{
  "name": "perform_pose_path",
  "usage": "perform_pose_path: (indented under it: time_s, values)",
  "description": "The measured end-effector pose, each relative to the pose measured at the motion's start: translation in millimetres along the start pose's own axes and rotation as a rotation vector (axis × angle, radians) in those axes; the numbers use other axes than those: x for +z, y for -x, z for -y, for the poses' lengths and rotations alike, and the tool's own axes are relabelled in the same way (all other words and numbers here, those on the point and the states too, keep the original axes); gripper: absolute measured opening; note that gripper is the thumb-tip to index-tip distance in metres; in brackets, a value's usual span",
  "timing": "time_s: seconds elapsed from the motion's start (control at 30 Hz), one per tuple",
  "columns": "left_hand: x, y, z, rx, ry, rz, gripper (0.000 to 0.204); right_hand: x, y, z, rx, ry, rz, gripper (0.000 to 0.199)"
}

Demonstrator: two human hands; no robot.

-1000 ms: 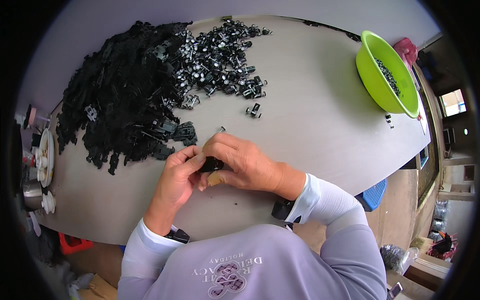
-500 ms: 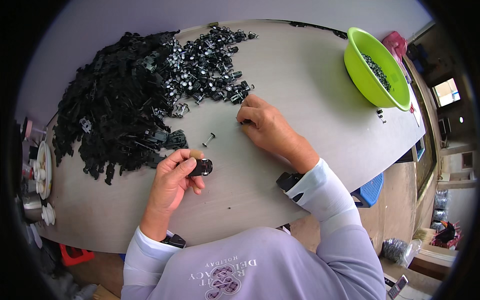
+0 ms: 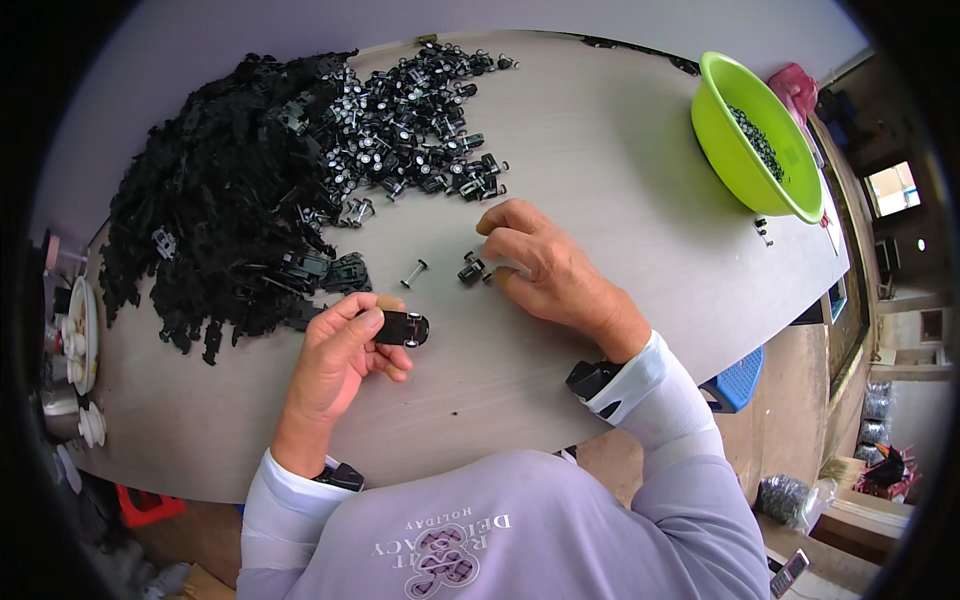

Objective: Assembling small black plastic components by hand at a table.

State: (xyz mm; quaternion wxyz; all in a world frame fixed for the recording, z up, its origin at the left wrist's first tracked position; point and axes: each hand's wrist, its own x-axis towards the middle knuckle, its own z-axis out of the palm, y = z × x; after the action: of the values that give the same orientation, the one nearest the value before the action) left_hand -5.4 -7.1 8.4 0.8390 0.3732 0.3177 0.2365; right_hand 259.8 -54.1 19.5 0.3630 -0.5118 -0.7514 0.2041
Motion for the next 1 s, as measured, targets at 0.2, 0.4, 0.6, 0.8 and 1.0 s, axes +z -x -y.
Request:
perform_pose_path:
  time_s: [0.2,0.4,0.6,0.8,1.0]
  values:
    - [1.2,-2.0,-2.9,0.005,0.006,-0.013,0.040,10.4,-6.0,5.5,0.013,0.087,-0.005,0.023]
    - [1.7,0.5,-4.8,-0.015,0.024,0.002,0.040,28.8,-6.8,6.1,-0.191,0.261,0.103,0.023]
    - [2.0,0.6,-3.6,-0.049,0.155,0.007,0.039,38.7,-7.7,36.7,0.021,-0.511,-0.126,0.016]
    - [-4.9,-0.4,1.5,-0.080,0.249,0.023,0.033,61.2,-5.6,50.7,-0.123,-0.199,-0.081,0.016]
    - [-0.9,-0.5,-1.3,-0.086,0.249,0.080,0.023,61.6,-6.5,52.8,-0.116,-0.235,-0.137,0.017]
